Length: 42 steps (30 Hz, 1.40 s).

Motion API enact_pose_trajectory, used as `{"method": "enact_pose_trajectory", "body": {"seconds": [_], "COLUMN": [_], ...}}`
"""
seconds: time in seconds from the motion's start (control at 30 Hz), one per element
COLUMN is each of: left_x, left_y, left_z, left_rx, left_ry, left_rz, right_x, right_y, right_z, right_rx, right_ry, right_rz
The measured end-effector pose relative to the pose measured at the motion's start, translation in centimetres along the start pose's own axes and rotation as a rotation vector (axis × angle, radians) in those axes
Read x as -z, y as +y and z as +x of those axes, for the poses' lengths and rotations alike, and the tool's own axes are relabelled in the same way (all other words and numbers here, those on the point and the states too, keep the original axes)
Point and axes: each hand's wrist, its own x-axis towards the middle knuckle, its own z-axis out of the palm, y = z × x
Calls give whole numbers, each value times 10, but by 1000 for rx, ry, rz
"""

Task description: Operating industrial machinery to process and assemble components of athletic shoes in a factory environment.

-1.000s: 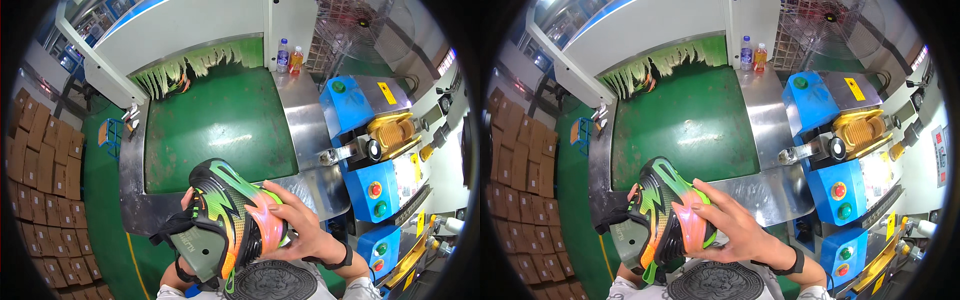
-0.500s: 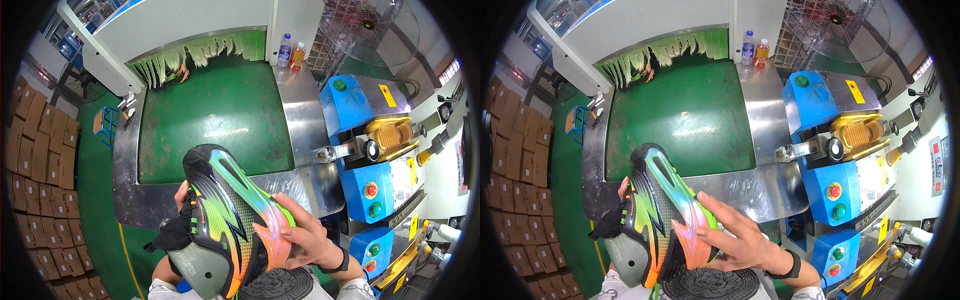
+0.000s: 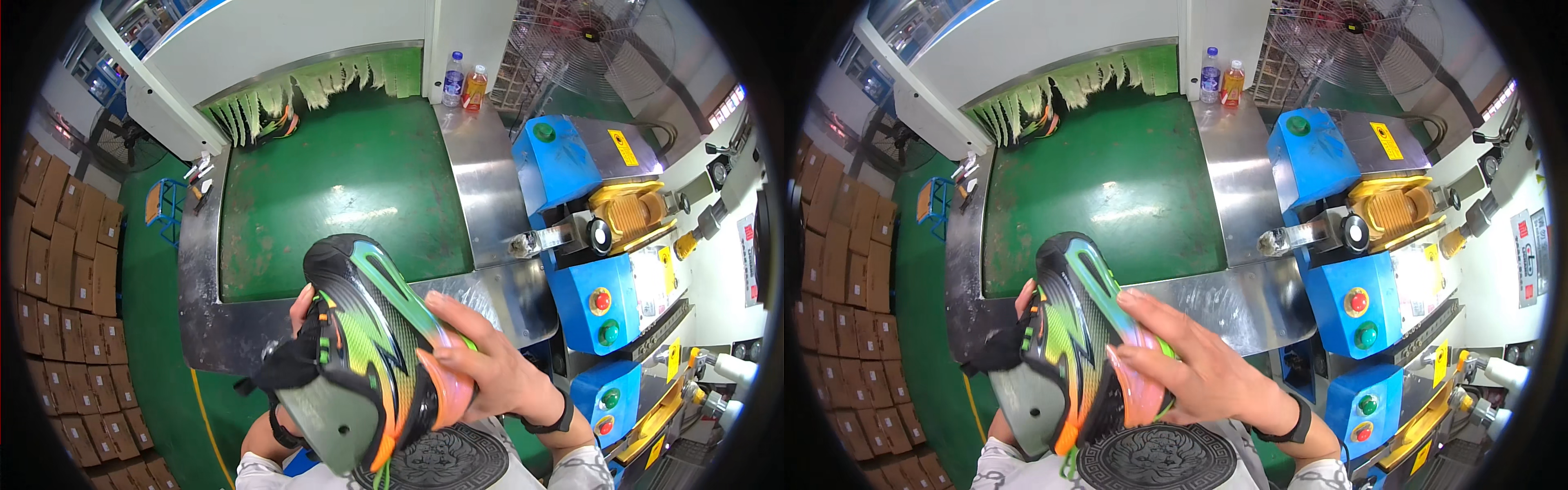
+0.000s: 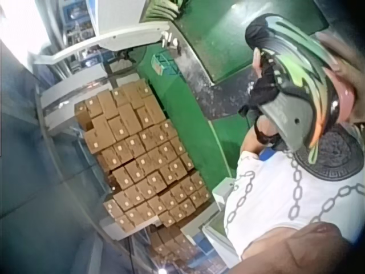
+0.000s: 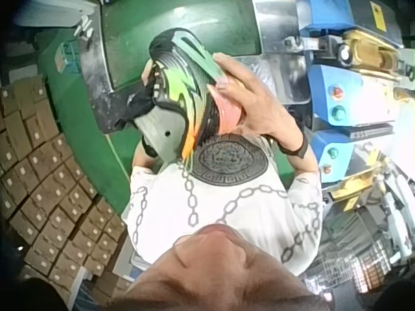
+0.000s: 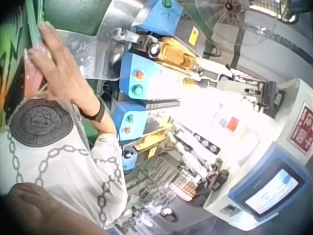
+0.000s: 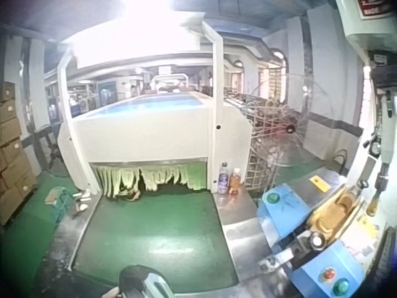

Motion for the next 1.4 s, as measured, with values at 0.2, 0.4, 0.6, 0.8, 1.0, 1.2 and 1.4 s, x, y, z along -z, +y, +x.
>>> {"method": "enact_pose_trajectory", "body": {"seconds": [0.2, 0.4, 0.6, 0.8, 1.0, 1.2, 1.4], "left_x": [-23, -15, 19, 51, 57, 60, 77], "left_y": [-12, -31, -34, -28, -25, -22, -16], "left_z": [2, -12, -19, -30, -41, -51, -62], "left_rx": [-15, 104, 147, -360, -611, -695, -709], "left_ry": [-136, 192, -340, -180, -97, -4, -2], "left_rz": [-13, -38, 430, 654, 898, 1082, 1113], "right_x": [3, -1, 4, 7, 9, 7, 3], "right_y": [6, 2, -6, -18, -25, -28, -25], "right_z": [6, 8, 2, -5, -5, -6, -6], "right_rx": [-84, -200, -400, -698, -626, -636, -666], "right_ry": [-62, 240, 489, 508, 447, 480, 431], "right_rz": [-49, -132, -56, 474, 492, 723, 769]}}
